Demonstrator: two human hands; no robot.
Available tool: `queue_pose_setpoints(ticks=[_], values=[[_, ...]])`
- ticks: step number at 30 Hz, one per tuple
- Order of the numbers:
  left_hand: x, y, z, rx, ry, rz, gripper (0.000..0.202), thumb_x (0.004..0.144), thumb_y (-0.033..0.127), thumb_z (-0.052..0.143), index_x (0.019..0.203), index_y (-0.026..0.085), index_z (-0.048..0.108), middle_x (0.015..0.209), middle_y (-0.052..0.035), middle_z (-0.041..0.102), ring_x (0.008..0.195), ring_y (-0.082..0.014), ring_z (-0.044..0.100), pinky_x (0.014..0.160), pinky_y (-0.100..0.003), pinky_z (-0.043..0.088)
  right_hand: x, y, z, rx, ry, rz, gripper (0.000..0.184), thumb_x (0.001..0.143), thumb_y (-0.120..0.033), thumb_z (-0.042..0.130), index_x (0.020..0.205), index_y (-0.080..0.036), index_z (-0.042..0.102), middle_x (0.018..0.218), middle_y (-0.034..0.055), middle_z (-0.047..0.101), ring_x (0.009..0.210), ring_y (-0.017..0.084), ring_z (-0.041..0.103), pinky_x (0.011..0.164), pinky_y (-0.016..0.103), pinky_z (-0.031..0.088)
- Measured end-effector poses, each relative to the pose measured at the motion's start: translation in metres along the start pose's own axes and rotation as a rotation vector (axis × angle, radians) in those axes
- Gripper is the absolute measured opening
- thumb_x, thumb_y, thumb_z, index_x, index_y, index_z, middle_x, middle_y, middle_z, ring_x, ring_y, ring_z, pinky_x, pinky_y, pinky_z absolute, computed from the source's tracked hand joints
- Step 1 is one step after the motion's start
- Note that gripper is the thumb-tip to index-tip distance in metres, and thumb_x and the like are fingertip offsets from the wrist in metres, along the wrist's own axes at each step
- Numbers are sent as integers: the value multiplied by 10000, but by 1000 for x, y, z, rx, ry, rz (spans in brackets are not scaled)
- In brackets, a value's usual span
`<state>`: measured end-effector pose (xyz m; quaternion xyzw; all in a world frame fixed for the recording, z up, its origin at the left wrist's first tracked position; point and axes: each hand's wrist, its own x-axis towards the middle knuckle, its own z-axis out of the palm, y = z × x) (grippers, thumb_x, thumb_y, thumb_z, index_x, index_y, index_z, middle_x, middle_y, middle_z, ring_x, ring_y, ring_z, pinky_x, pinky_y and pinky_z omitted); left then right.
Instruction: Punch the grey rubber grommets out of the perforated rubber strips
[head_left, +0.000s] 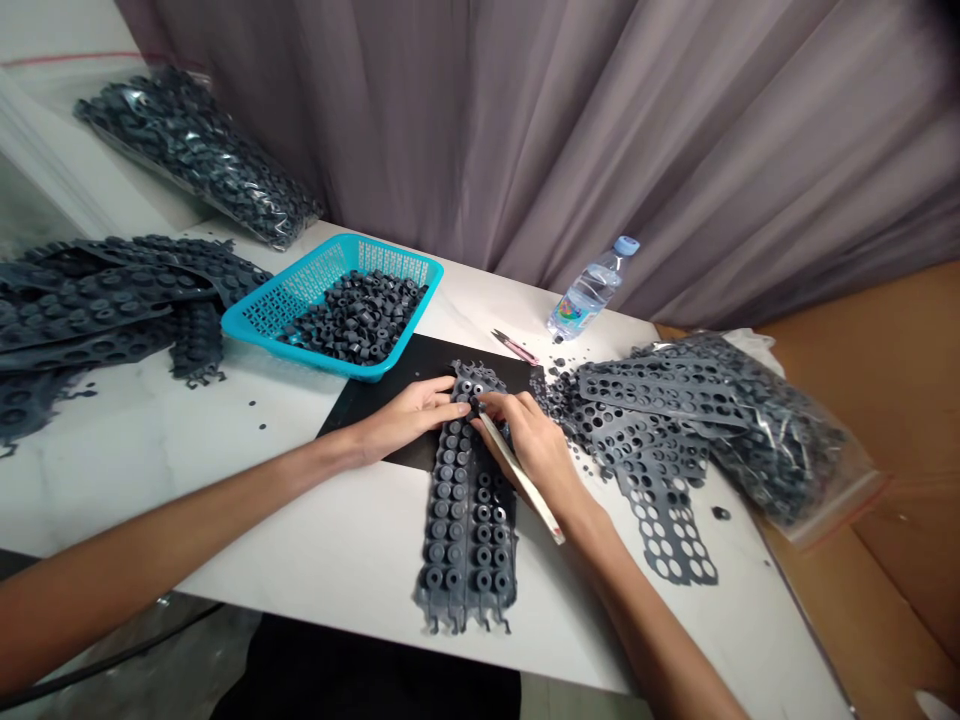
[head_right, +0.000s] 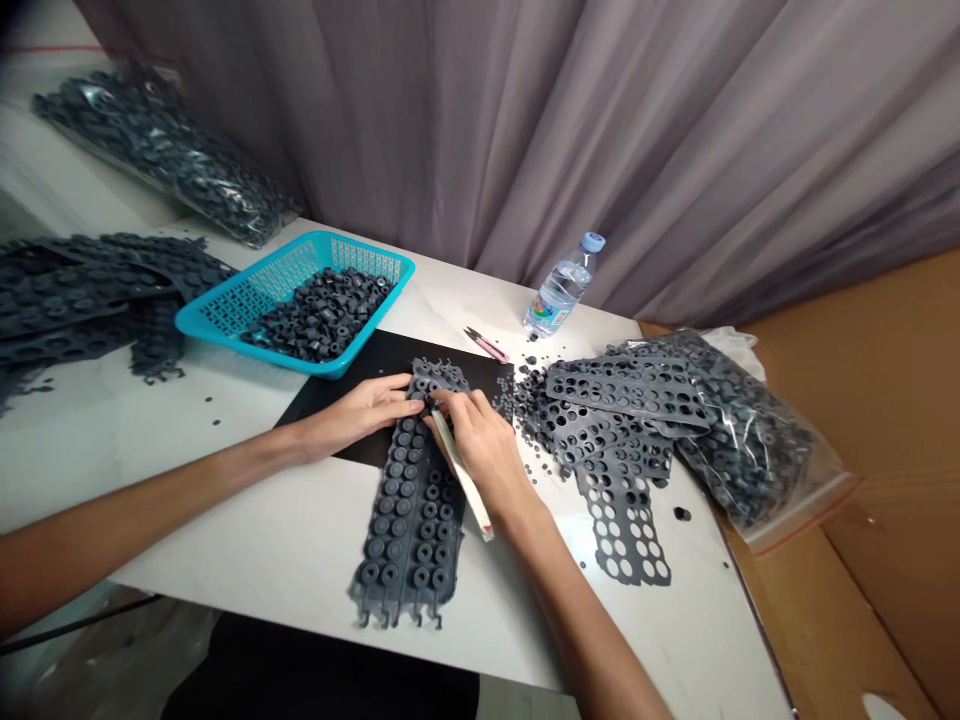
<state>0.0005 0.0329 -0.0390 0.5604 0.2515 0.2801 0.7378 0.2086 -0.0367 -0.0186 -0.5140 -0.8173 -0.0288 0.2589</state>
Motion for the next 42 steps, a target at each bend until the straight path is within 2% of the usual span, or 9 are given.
queue_pose_setpoints(ticks=[7, 13, 16, 19, 22, 25, 28, 37, 42], values=[[1, 1, 2, 16, -19, 11, 463, 929, 320, 722, 1350, 163, 606, 1157, -117, 771, 1106, -262, 713, 1032, -431, 495, 0, -4, 12, -106, 4, -26, 235, 1090, -328, 450, 1223, -200, 595, 1030, 99, 722, 947, 244, 658, 789, 356, 542], [-2, 3, 5, 65, -1, -34, 414, 923, 340, 723, 1284, 152, 650, 1118, -126, 784, 1030, -269, 742, 982, -442, 527, -2, 31, 2, -16, 341, 416, 359, 1085, -409, 392, 1280, -164, 568, 1064, 138, 712, 908, 263, 674, 833, 437, 549], [-3, 4, 6, 67, 15, -25, 391, 916, 340, 730, 1258, 163, 666, 1164, -119, 773, 1080, -265, 726, 1026, -439, 501, -6, 53, -14, -24, 331, 463, 358, 1048, -463, 470, 1132, -167, 653, 948, 115, 729, 822, 258, 668, 813, 439, 539], [-4, 6, 5, 50, 10, -44, 380, 925, 353, 716, 1251, 164, 667, 1149, -111, 773, 1072, -259, 721, 1018, -424, 492, -8, 50, -20, 134, 257, 414, 323, 1016, -483, 550, 1139, -204, 656, 904, 66, 739, 770, 226, 673, 779, 393, 549], [-3, 5, 2, 41, 30, -62, 386, 927, 370, 713, 1240, 150, 666, 1038, -96, 781, 984, -245, 726, 943, -397, 504, -5, 28, -14, 281, 157, 281, 238, 1010, -447, 595, 1112, -238, 644, 951, 41, 738, 801, 194, 685, 790, 338, 559], [-2, 2, 0, -14, 44, -58, 412, 919, 370, 726, 1263, 153, 660, 1046, -96, 776, 1018, -249, 715, 953, -392, 496, -3, 8, -7, 281, 33, 130, 195, 1033, -419, 570, 1079, -244, 644, 972, 46, 712, 854, 190, 674, 798, 315, 551], [-1, -1, -1, -61, 42, -54, 437, 925, 367, 726, 1305, 167, 645, 1106, -104, 771, 1096, -259, 699, 1001, -402, 480, -2, 3, -4, 226, -1, 43, 205, 1042, -427, 554, 1082, -244, 639, 975, 57, 705, 893, 205, 663, 810, 326, 551], [-1, 3, 2, 19, 34, -22, 339, 945, 371, 696, 1199, 149, 663, 1084, -106, 769, 1019, -250, 710, 900, -364, 509, 0, 1, -6, 162, -19, -5, 216, 1049, -431, 551, 1075, -230, 626, 994, 64, 715, 906, 211, 642, 803, 332, 536], [-1, 3, 3, 48, 36, -19, 265, 947, 358, 688, 1102, 145, 657, 1022, -89, 760, 989, -249, 708, 949, -414, 507, 1, -7, -7, 149, -4, 34, 219, 1058, -427, 533, 1066, -228, 625, 1011, 71, 710, 941, 215, 631, 812, 330, 530]])
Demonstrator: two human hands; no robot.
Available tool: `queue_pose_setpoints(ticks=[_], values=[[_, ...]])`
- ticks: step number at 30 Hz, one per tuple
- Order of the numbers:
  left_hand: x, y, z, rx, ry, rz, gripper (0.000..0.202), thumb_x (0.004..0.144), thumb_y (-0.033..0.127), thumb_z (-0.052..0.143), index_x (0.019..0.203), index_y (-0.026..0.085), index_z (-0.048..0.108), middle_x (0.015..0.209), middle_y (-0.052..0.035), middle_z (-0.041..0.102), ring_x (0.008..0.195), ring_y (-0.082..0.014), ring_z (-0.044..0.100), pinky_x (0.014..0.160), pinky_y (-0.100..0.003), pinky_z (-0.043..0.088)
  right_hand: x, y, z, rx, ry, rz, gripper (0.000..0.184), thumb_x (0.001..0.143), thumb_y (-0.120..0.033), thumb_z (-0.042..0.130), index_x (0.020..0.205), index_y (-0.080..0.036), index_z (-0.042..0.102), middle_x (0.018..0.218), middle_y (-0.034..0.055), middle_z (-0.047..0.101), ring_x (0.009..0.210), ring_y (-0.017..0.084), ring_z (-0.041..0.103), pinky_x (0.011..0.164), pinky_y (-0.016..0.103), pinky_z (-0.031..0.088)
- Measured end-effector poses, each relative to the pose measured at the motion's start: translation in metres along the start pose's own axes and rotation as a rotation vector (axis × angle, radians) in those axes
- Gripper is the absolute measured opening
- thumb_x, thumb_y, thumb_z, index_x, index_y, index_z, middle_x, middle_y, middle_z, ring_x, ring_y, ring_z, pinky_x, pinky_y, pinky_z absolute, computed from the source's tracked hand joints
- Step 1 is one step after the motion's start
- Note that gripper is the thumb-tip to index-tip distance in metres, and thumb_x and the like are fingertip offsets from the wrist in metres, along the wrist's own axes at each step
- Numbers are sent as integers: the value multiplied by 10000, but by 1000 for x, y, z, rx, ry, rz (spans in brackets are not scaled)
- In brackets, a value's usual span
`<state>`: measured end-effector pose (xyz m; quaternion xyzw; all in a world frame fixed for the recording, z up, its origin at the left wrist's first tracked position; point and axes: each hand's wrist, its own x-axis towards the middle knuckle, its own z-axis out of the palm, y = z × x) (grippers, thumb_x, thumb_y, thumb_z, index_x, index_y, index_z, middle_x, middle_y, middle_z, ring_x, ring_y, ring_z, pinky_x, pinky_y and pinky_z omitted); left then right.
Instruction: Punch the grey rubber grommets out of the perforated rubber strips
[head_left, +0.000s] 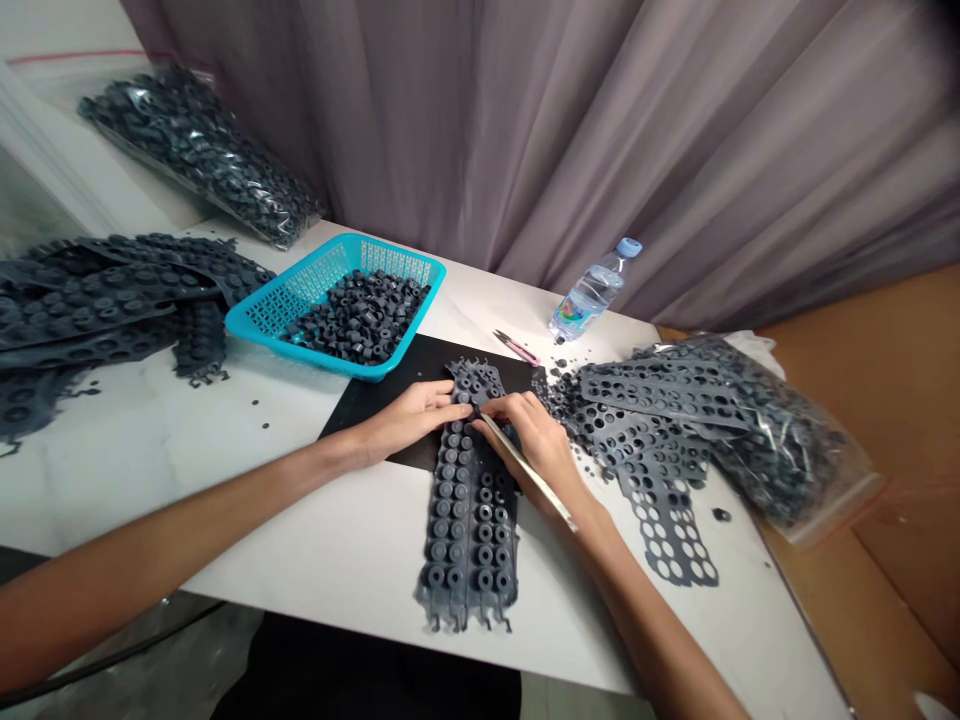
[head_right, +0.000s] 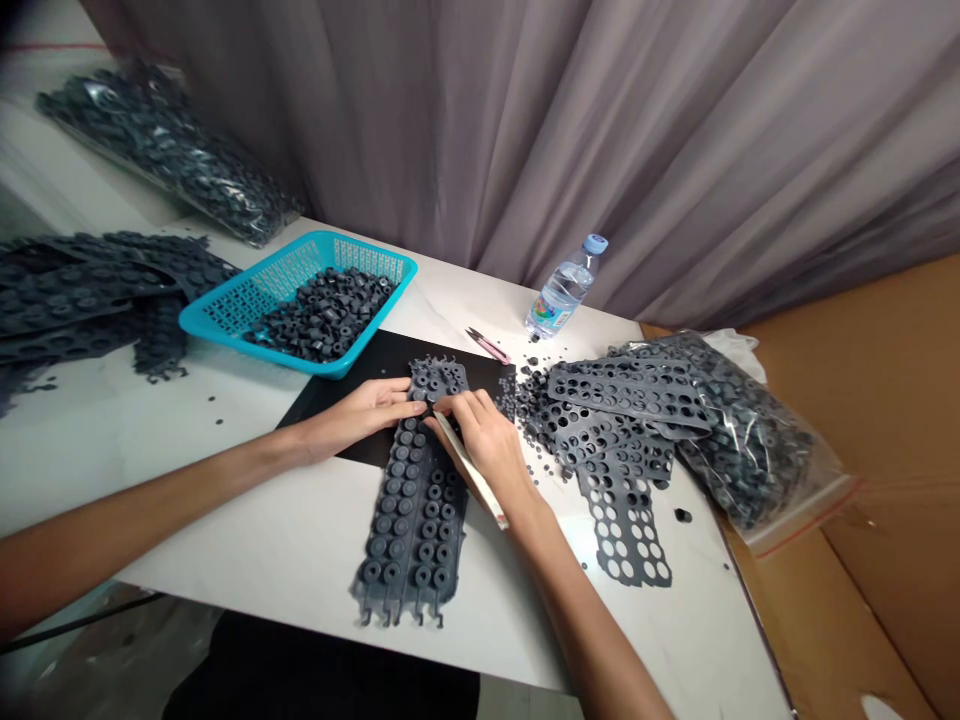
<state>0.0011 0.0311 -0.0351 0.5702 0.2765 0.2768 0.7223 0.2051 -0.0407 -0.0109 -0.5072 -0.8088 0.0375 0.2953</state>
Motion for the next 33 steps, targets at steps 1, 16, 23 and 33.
queue_pose_setpoints(ticks=[1, 16, 23, 33], values=[[0, 0, 0, 5, 3, 3, 258, 946, 358, 689, 1089, 145, 657, 1007, -85, 758, 990, -250, 708, 958, -420, 504, 0, 0, 0, 7, 3, -6, 216, 1057, -428, 537, 1063, -230, 624, 1013, 71, 710, 940, 215, 630, 812, 331, 530], [1, -2, -1, 5, -20, 4, 307, 942, 353, 694, 1160, 139, 660, 1082, -109, 778, 1044, -272, 721, 953, -414, 514, -1, 14, 3, -13, -8, -43, 211, 1048, -429, 554, 1078, -227, 609, 998, 63, 703, 921, 212, 641, 795, 329, 536], [1, -1, 1, 15, -18, 14, 374, 956, 316, 684, 1281, 137, 639, 1114, -113, 778, 1065, -266, 721, 997, -424, 507, 0, 12, 8, -143, 8, -74, 296, 1061, -404, 529, 1267, -196, 575, 1069, 86, 712, 983, 236, 632, 805, 350, 556], [4, -7, -3, 28, -59, 35, 363, 969, 347, 672, 1271, 149, 641, 1127, -105, 777, 1108, -265, 708, 1003, -416, 510, 1, 12, 18, -359, 33, -137, 210, 1075, -316, 493, 1211, -188, 589, 1062, 98, 703, 975, 257, 610, 815, 368, 536]])
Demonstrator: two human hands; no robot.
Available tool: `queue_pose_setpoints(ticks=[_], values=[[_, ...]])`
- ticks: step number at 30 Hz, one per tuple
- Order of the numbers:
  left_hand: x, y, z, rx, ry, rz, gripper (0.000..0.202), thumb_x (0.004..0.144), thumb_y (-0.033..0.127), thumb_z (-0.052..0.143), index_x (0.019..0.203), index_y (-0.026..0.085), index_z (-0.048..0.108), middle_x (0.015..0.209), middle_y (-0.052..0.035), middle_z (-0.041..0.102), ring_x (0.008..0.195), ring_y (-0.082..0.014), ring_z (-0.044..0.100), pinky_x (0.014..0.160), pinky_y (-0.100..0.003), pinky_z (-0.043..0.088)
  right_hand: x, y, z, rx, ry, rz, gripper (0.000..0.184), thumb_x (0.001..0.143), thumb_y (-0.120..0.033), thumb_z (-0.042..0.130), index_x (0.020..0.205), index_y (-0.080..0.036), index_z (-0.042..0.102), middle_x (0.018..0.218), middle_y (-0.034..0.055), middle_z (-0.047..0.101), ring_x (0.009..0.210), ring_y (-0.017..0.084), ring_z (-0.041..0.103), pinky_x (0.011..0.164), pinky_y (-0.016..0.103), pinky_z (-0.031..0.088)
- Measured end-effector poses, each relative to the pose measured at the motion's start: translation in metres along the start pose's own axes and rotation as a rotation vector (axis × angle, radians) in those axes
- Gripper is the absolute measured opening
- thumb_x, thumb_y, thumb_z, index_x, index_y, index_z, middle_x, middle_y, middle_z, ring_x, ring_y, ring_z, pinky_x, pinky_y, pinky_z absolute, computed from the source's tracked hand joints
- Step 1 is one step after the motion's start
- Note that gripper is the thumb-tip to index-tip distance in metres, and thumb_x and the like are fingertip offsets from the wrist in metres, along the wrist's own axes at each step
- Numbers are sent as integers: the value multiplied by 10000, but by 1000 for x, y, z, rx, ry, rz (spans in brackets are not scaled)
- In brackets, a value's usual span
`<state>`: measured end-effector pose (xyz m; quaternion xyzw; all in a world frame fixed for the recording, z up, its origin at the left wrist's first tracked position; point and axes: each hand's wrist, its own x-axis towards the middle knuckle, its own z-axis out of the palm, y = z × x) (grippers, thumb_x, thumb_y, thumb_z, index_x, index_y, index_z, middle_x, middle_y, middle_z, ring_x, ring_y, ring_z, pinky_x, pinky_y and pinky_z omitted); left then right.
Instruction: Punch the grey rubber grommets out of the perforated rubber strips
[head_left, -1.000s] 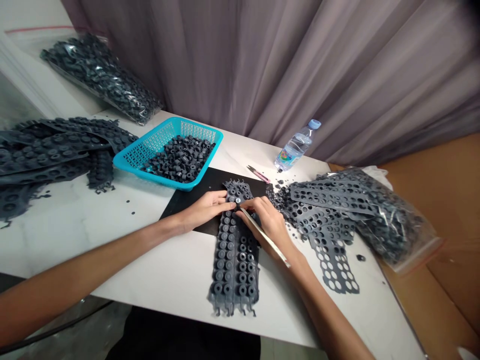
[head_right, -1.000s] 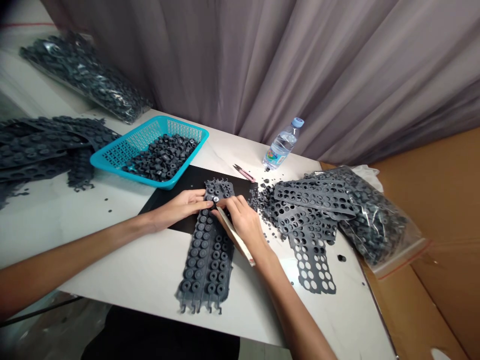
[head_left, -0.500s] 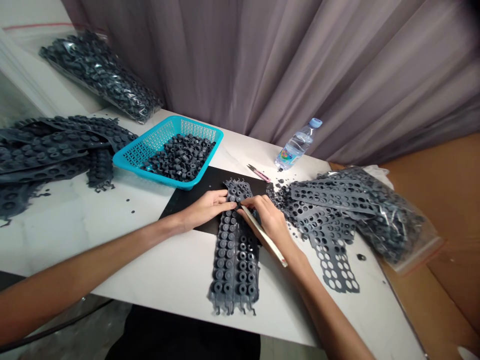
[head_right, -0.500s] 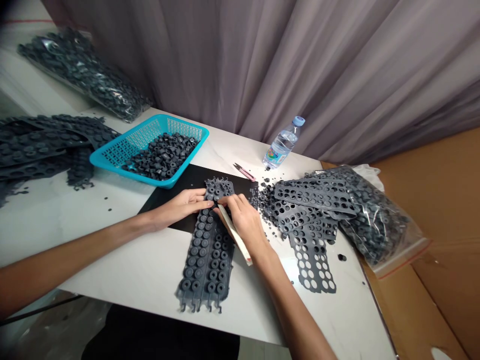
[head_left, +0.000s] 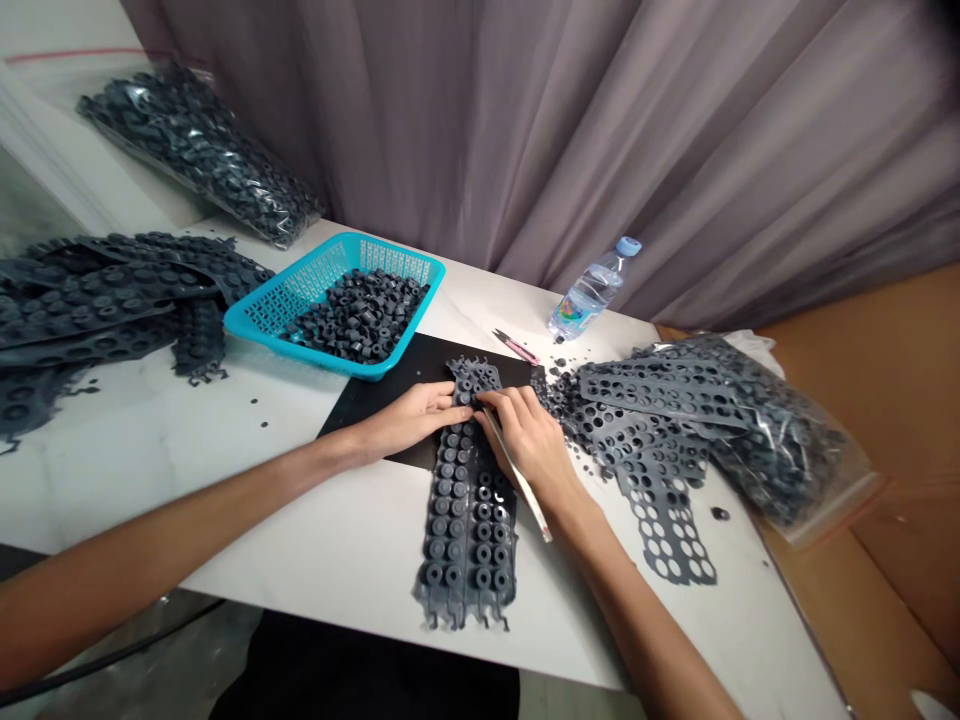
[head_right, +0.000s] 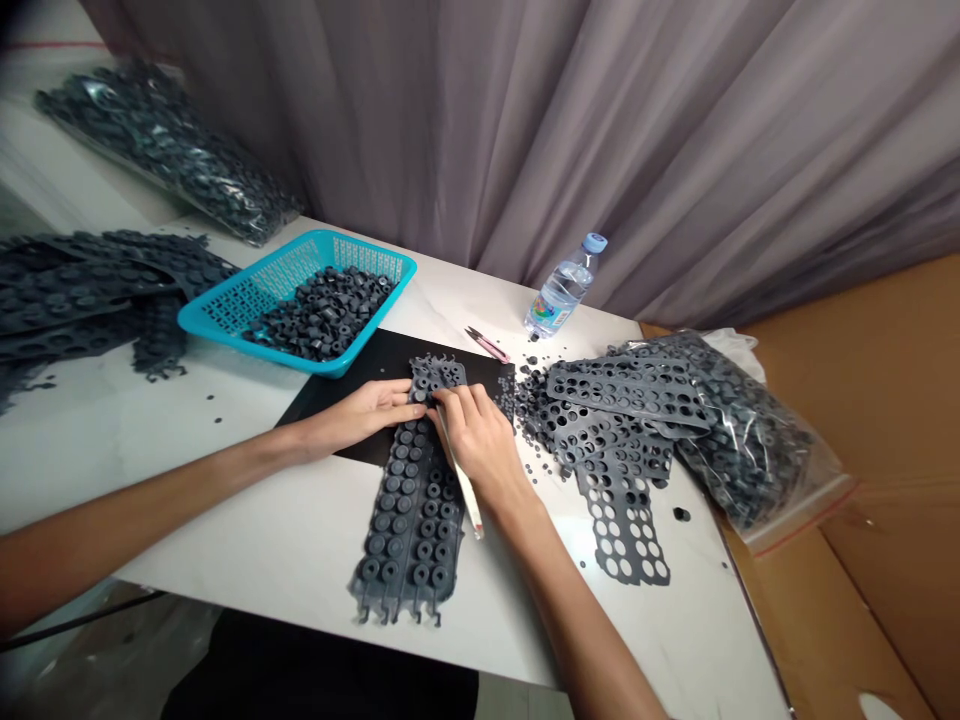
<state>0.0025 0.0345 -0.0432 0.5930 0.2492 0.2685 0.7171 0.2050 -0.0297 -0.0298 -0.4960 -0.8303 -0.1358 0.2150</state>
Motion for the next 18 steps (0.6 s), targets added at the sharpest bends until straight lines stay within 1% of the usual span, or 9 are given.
queue_pose_setpoints(ticks=[2, 4, 5, 7, 9, 11, 13, 16, 18], values=[[-1, 2, 1, 0, -16, -16, 365, 976, 356, 661, 1274, 147, 641, 1125, -109, 776, 1108, -267, 708, 993, -419, 515, 2, -3, 2, 21, 29, 95, 236, 1091, -326, 435, 1224, -184, 568, 1077, 112, 686, 992, 261, 605, 786, 368, 537], [-3, 6, 3, 6, -26, -39, 369, 974, 362, 662, 1272, 145, 647, 1128, -112, 776, 1099, -268, 711, 995, -424, 513, 4, 0, 3, 62, 90, 253, 285, 1101, -354, 378, 1250, -175, 542, 1107, 131, 661, 1005, 260, 612, 762, 368, 541], [-4, 8, 4, 11, -28, -49, 368, 973, 361, 664, 1270, 145, 650, 1136, -114, 774, 1104, -267, 709, 1005, -426, 507, 4, 5, 2, 78, 127, 340, 309, 1102, -372, 361, 1260, -169, 533, 1122, 139, 651, 1006, 259, 616, 769, 373, 543], [-5, 13, 5, 27, -29, -63, 354, 973, 357, 662, 1258, 147, 658, 1149, -114, 771, 1116, -263, 704, 1028, -423, 491, 1, 19, 0, 70, 194, 493, 345, 1097, -401, 351, 1252, -154, 535, 1121, 147, 646, 992, 262, 621, 829, 404, 539], [-7, 15, 5, 33, -33, -69, 338, 975, 360, 656, 1244, 155, 663, 1155, -107, 768, 1131, -258, 695, 1042, -414, 478, -5, 36, -3, 6, 205, 577, 365, 1093, -407, 337, 1207, -146, 565, 1085, 154, 648, 1001, 283, 612, 885, 449, 520], [-7, 15, 4, 35, -22, -80, 320, 971, 378, 656, 1210, 167, 675, 1152, -94, 765, 1142, -257, 682, 1039, -401, 473, -11, 49, -6, -3, 180, 590, 375, 1086, -411, 331, 1173, -147, 583, 1029, 150, 649, 968, 294, 610, 880, 471, 513], [-7, 13, 3, 31, 11, -110, 290, 964, 399, 653, 1150, 179, 695, 1168, -79, 751, 1180, -257, 653, 1043, -386, 463, -15, 53, -8, 87, 172, 550, 362, 1077, -429, 370, 1215, -162, 572, 1007, 127, 653, 917, 278, 613, 865, 463, 517], [-6, 10, 1, -13, 63, -156, 251, 962, 400, 632, 1075, 192, 714, 1178, -65, 729, 1214, -249, 618, 1064, -375, 439, -13, 38, -9, 309, 156, 469, 317, 1058, -439, 472, 1251, -204, 560, 980, 74, 666, 827, 228, 615, 825, 405, 531], [-5, 8, -1, -51, 62, -150, 242, 965, 390, 616, 1051, 189, 718, 1138, -66, 727, 1181, -239, 624, 1066, -378, 433, -7, 21, -11, 395, 128, 388, 248, 1041, -429, 537, 1169, -227, 602, 984, 64, 679, 845, 219, 616, 823, 382, 533]])
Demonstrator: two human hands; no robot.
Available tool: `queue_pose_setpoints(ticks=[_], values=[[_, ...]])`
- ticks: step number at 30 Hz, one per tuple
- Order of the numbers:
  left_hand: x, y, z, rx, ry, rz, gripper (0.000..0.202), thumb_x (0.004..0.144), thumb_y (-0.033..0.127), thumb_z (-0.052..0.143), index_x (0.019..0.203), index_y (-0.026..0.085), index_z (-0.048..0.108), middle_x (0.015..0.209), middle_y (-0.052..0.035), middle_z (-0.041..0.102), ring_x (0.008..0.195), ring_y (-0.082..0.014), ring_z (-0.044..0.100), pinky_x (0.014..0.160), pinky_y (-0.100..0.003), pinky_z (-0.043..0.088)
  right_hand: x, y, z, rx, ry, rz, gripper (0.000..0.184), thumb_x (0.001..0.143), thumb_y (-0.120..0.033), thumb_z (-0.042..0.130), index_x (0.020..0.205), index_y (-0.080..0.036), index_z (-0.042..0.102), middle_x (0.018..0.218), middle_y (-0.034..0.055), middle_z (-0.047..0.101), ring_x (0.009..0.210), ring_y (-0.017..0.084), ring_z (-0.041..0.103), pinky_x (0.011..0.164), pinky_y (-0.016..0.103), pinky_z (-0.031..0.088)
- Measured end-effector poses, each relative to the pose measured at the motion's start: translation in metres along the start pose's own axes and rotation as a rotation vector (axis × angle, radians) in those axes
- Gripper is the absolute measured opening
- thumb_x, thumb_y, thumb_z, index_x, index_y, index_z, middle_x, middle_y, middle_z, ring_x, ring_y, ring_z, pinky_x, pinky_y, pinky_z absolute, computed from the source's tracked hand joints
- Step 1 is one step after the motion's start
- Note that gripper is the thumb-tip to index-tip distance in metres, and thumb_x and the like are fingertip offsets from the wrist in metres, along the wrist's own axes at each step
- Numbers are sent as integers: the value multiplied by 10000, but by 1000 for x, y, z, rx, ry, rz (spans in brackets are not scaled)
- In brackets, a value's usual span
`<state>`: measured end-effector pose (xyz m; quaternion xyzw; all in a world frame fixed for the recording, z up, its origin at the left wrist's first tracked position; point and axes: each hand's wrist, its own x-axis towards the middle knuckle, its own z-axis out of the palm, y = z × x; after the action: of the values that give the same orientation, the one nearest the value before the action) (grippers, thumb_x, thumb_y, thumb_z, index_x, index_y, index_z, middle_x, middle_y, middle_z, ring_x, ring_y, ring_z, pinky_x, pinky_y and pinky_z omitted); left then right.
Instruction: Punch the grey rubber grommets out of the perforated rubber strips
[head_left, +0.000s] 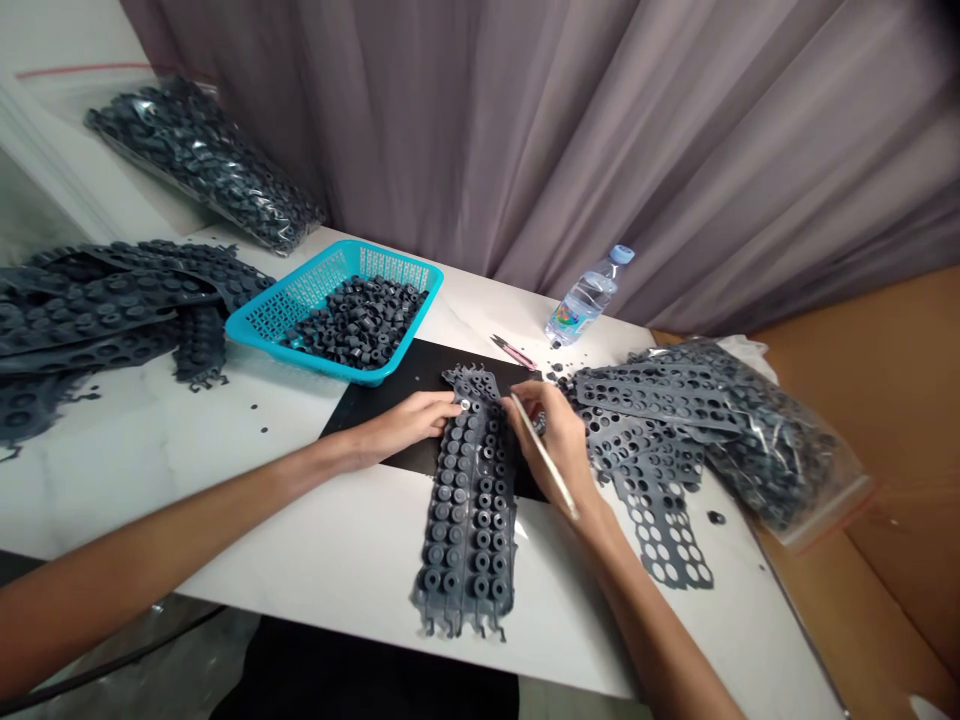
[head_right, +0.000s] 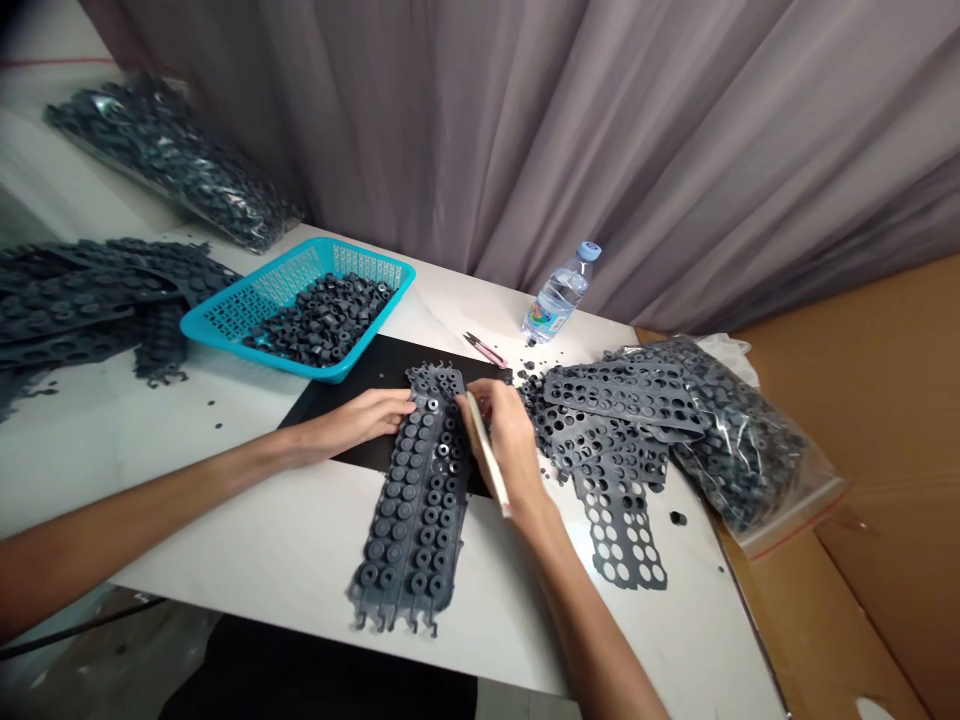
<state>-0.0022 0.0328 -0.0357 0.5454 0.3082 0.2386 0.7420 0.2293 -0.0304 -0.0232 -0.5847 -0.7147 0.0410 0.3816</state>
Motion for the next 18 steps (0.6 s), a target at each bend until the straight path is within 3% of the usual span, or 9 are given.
queue_pose_setpoints(ticks=[5, 12, 18], values=[[3, -4, -1, -29, -25, 44, 244, 983, 396, 606, 1033, 179, 705, 1109, -58, 714, 1137, -228, 626, 1058, -391, 436, -2, -32, 6, 10, -91, -195, 153, 1024, -381, 602, 1057, -237, 641, 1072, 75, 715, 1002, 247, 607, 920, 407, 513], [0, -2, 1, 7, -34, 75, 296, 1007, 449, 586, 1056, 177, 692, 1167, -68, 699, 1196, -251, 606, 1044, -389, 451, -2, -33, 6, -3, -175, -207, 192, 1042, -401, 564, 1089, -242, 661, 1141, 86, 690, 1049, 252, 614, 944, 414, 497], [-1, 0, 2, 49, -12, 82, 323, 992, 477, 597, 1063, 174, 684, 1114, -66, 700, 1161, -265, 608, 989, -384, 474, -2, -33, 7, 10, -160, -184, 169, 1054, -369, 542, 1091, -238, 642, 1133, 85, 684, 1050, 251, 617, 936, 406, 501]])
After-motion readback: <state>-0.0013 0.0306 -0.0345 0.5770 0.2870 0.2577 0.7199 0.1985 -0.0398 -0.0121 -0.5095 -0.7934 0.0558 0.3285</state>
